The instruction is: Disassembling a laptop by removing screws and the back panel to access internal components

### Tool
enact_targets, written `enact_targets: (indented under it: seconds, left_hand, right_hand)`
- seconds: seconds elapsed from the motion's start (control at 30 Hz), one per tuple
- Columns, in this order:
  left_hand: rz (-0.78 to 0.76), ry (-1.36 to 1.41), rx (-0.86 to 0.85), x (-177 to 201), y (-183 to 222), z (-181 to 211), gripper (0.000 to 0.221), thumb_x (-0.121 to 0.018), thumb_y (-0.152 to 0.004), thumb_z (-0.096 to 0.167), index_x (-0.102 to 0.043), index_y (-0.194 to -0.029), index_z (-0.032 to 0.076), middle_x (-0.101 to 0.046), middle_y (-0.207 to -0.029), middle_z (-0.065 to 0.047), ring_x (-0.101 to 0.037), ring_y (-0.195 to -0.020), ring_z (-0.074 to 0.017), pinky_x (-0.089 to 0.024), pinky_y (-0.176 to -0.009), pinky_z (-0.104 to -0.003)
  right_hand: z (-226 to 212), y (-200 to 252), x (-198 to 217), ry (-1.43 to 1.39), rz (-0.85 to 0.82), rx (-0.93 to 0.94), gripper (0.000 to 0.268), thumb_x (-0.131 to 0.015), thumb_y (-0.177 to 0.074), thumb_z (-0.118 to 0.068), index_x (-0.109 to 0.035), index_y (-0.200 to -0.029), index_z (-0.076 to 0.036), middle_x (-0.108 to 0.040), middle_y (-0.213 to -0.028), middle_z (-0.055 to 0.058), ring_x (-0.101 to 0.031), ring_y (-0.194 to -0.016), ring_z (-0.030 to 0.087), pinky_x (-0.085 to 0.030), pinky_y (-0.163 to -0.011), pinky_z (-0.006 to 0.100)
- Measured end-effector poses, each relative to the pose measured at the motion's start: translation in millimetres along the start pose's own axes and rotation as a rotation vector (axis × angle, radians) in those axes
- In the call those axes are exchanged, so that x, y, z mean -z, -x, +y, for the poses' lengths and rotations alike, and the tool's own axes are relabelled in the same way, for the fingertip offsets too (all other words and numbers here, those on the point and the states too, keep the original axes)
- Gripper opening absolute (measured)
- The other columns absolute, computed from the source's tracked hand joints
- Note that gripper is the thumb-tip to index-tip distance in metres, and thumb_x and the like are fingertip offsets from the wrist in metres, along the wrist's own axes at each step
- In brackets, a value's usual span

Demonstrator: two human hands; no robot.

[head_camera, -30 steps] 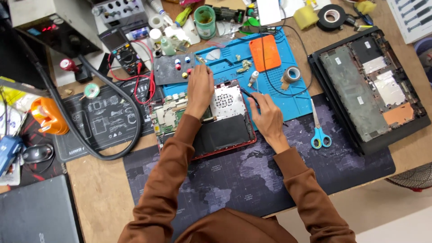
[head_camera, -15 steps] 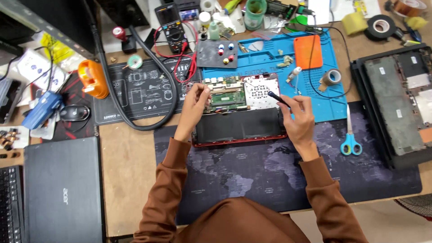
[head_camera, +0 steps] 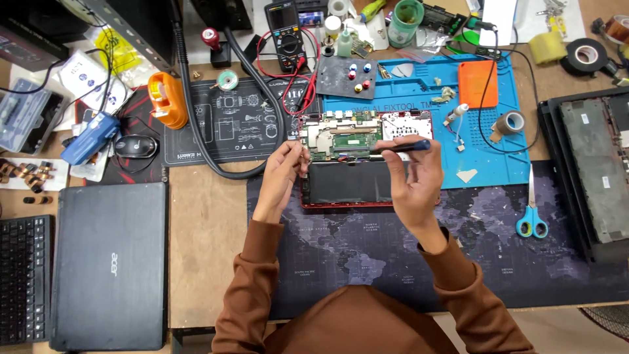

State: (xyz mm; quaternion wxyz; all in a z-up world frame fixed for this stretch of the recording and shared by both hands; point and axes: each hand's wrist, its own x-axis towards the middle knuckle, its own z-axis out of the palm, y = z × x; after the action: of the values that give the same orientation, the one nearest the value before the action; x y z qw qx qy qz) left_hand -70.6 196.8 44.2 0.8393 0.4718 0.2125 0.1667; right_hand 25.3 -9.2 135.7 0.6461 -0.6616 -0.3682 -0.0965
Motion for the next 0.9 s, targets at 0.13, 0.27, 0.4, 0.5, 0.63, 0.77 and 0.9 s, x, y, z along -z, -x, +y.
enact_targets:
  seconds: [0.13, 0.27, 0.4, 0.5, 0.63, 0.77, 0.9]
  left_hand:
    - [-0.03, 0.099, 0.022, 6.3, 5.2, -4.7, 0.012, -0.057, -0.104, 0.017, -0.057, -0.099, 0.007, -0.064, -0.086, -0.009, -0.061, -0.064, -0.013, -0.046, -0.057, -0.023]
    - [-0.057, 0.133, 0.039, 9.8, 8.0, -7.4, 0.012, -0.058, -0.104, 0.019, -0.057, -0.101, 0.007, -0.064, -0.087, -0.009, -0.06, -0.066, -0.0131, -0.046, -0.059, -0.023]
    - [-0.069, 0.137, 0.037, 10.6, 10.3, -9.1, 0.013, -0.058, -0.104, 0.02, -0.057, -0.103, 0.007, -0.065, -0.088, -0.008, -0.06, -0.066, -0.0117, -0.046, -0.06, -0.023]
    - [-0.077, 0.146, 0.035, 13.0, 9.9, -12.7, 0.015, -0.059, -0.104, 0.021, -0.057, -0.104, 0.007, -0.065, -0.088, -0.009, -0.06, -0.067, -0.0121, -0.046, -0.06, -0.023]
    - [-0.083, 0.132, 0.036, 10.4, 12.3, -8.8, 0.016, -0.058, -0.104, 0.021, -0.057, -0.104, 0.006, -0.065, -0.089, -0.009, -0.061, -0.067, -0.0123, -0.046, -0.06, -0.023]
    - [-0.088, 0.132, 0.025, 8.8, 14.5, -3.5, 0.014, -0.057, -0.105, 0.021, -0.057, -0.103, 0.006, -0.064, -0.088, -0.009, -0.059, -0.067, -0.0123, -0.046, -0.06, -0.023]
    - [-0.081, 0.123, 0.02, 10.4, 14.5, -4.9, 0.014, -0.056, -0.105, 0.019, -0.057, -0.103, 0.006, -0.064, -0.088, -0.009, -0.06, -0.067, -0.0117, -0.046, -0.06, -0.023]
  right_hand:
    - [-15.4, -5.6, -22.3, -0.139, -0.011, -0.032, 0.017, -0.056, -0.103, 0.003, -0.045, -0.116, 0.002, -0.073, -0.103, 0.025, -0.075, -0.102, 0.035, -0.059, -0.091, 0.043]
    - [-17.4, -4.9, -33.1, -0.145, -0.032, -0.007, 0.014, -0.053, -0.104, 0.005, -0.043, -0.113, 0.001, -0.073, -0.107, 0.024, -0.074, -0.104, 0.037, -0.06, -0.09, 0.042]
    - [-17.8, -2.9, -36.6, -0.144, -0.057, -0.01, 0.013, -0.051, -0.104, 0.005, -0.043, -0.113, 0.002, -0.073, -0.107, 0.024, -0.074, -0.104, 0.036, -0.06, -0.091, 0.042]
    - [-18.6, -2.7, -36.4, -0.134, -0.061, -0.016, 0.012, -0.051, -0.105, 0.005, -0.042, -0.113, 0.002, -0.072, -0.107, 0.023, -0.073, -0.105, 0.036, -0.06, -0.091, 0.042]
    - [-15.0, -2.0, -35.8, -0.134, -0.064, -0.022, 0.013, -0.051, -0.105, 0.005, -0.042, -0.113, 0.002, -0.072, -0.108, 0.023, -0.073, -0.106, 0.036, -0.06, -0.092, 0.043]
    - [-14.2, -3.2, -35.8, -0.145, -0.073, -0.027, 0.014, -0.051, -0.105, 0.004, -0.042, -0.114, 0.0, -0.072, -0.108, 0.023, -0.073, -0.105, 0.036, -0.061, -0.092, 0.043]
    - [-15.2, -1.9, -36.3, -0.15, -0.079, -0.032, 0.013, -0.051, -0.105, 0.003, -0.042, -0.114, 0.0, -0.072, -0.108, 0.023, -0.073, -0.105, 0.036, -0.061, -0.092, 0.043]
